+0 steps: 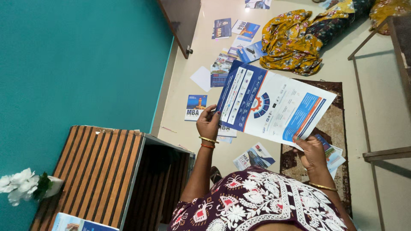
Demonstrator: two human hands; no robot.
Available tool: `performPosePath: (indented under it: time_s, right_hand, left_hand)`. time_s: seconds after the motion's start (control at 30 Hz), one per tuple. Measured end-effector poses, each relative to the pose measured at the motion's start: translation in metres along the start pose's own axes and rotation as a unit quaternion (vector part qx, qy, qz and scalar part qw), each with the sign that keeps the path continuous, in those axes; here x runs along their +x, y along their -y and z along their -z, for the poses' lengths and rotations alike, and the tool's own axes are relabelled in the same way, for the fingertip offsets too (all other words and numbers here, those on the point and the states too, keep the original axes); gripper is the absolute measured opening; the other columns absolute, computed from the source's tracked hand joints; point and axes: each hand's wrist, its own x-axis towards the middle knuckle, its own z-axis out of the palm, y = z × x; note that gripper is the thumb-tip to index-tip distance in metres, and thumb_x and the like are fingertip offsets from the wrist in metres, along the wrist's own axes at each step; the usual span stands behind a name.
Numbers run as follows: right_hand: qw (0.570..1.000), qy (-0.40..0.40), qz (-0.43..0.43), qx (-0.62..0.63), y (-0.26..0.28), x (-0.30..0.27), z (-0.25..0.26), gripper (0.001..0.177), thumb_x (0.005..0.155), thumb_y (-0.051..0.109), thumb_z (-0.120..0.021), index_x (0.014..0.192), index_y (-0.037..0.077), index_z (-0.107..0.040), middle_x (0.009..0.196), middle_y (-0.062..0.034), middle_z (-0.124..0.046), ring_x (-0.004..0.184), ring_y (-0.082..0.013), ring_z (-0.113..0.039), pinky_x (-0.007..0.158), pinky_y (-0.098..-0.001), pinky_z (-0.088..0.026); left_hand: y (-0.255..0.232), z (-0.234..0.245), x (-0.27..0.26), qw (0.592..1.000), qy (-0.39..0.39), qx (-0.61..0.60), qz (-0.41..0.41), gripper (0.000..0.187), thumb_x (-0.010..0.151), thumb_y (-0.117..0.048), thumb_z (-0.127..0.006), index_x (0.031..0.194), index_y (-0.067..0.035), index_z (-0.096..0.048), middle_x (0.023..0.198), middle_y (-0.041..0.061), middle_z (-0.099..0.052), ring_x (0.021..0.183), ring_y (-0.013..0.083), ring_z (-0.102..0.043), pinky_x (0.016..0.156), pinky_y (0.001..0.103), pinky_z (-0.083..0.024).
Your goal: The person picks up, reads, and organizes various brochures and application forms, placing them into a wooden cabinet or onto a flat surface.
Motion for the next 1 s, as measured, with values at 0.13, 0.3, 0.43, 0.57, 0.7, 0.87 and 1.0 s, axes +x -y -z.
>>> performPosePath:
  time_s: [0.13,0.3,0.43,0.57,0.7,0.87,1.0]
  right_hand:
    - [1.0,0.002,-0.008,0.029,0.011,-0.007,-0.01,0.008,0.092,0.001,-0.073,0.097,0.006,-0.072,0.093,-0.007,-0.075,0.074,-0.0128,-0.068,0.054,-0.0262,-0.048]
    - [0.999,-0.012,-0.008,0.036,0.024,-0.019,-0.009,0.01,0.093,0.001,-0.073,0.101,0.008,-0.073,0.094,-0.0061,-0.074,0.075,-0.0111,-0.067,0.054,-0.0249,-0.049]
    - [0.999,-0.02,0.01,0.026,0.031,-0.024,-0.009,0.011,0.091,0.002,-0.073,0.1,0.007,-0.072,0.093,-0.0064,-0.074,0.075,-0.0114,-0.068,0.055,-0.0255,-0.051]
    - [1.0,-0.022,0.013,0.008,0.034,-0.026,-0.012,0.011,0.092,0.002,-0.074,0.102,0.006,-0.073,0.094,-0.0078,-0.075,0.075,-0.0123,-0.067,0.057,-0.0262,-0.051]
    - [0.999,0.019,0.028,0.011,0.037,-0.034,-0.013,0.015,0.091,0.0,-0.073,0.105,0.005,-0.073,0.097,-0.008,-0.076,0.08,-0.0131,-0.069,0.068,-0.0281,-0.054]
    - [0.998,0.056,0.04,0.01,0.041,-0.05,-0.008,0.021,0.091,-0.002,-0.071,0.111,0.004,-0.072,0.105,-0.007,-0.076,0.09,-0.0128,-0.07,0.083,-0.0274,-0.056]
    - [0.997,0.061,0.022,0.033,0.041,-0.061,0.002,0.026,0.092,-0.004,-0.07,0.116,0.005,-0.069,0.106,-0.0086,-0.074,0.092,-0.0147,-0.07,0.084,-0.0309,-0.056]
  left_hand:
    - [-0.001,0.012,0.006,0.997,-0.034,-0.036,-0.064,0.015,0.097,0.001,-0.069,0.112,0.0,-0.073,0.099,0.006,-0.078,0.085,0.0062,-0.072,0.073,0.02,-0.057]
    - [0.003,0.021,-0.007,0.995,-0.076,-0.061,0.017,0.016,0.099,-0.007,-0.063,0.114,-0.003,-0.065,0.096,0.006,-0.076,0.066,0.009,-0.067,0.054,0.02,-0.05]
    - [0.028,0.006,-0.036,0.991,0.018,-0.091,0.094,0.026,0.102,-0.017,-0.062,0.125,-0.005,-0.059,0.103,0.006,-0.073,0.072,0.0089,-0.069,0.057,0.02,-0.051]
    - [0.056,-0.033,-0.072,0.985,0.123,-0.055,0.112,0.04,0.101,-0.03,-0.065,0.129,-0.004,-0.056,0.107,0.006,-0.073,0.083,0.0111,-0.072,0.064,0.023,-0.055]
    - [0.06,-0.068,-0.1,0.963,0.222,0.033,0.152,0.055,0.099,-0.046,-0.071,0.104,0.009,-0.072,0.085,0.012,-0.073,0.075,0.0169,-0.071,0.069,0.03,-0.062]
    - [0.04,-0.093,-0.122,0.951,0.24,0.073,0.182,0.059,0.09,-0.051,-0.072,0.098,0.007,-0.074,0.08,0.01,-0.074,0.07,0.0133,-0.072,0.057,0.027,-0.056]
    - [0.037,-0.102,-0.136,0.946,0.241,0.075,0.204,0.053,0.093,-0.045,-0.073,0.098,0.008,-0.075,0.075,0.01,-0.072,0.056,0.0115,-0.061,0.047,0.025,-0.049]
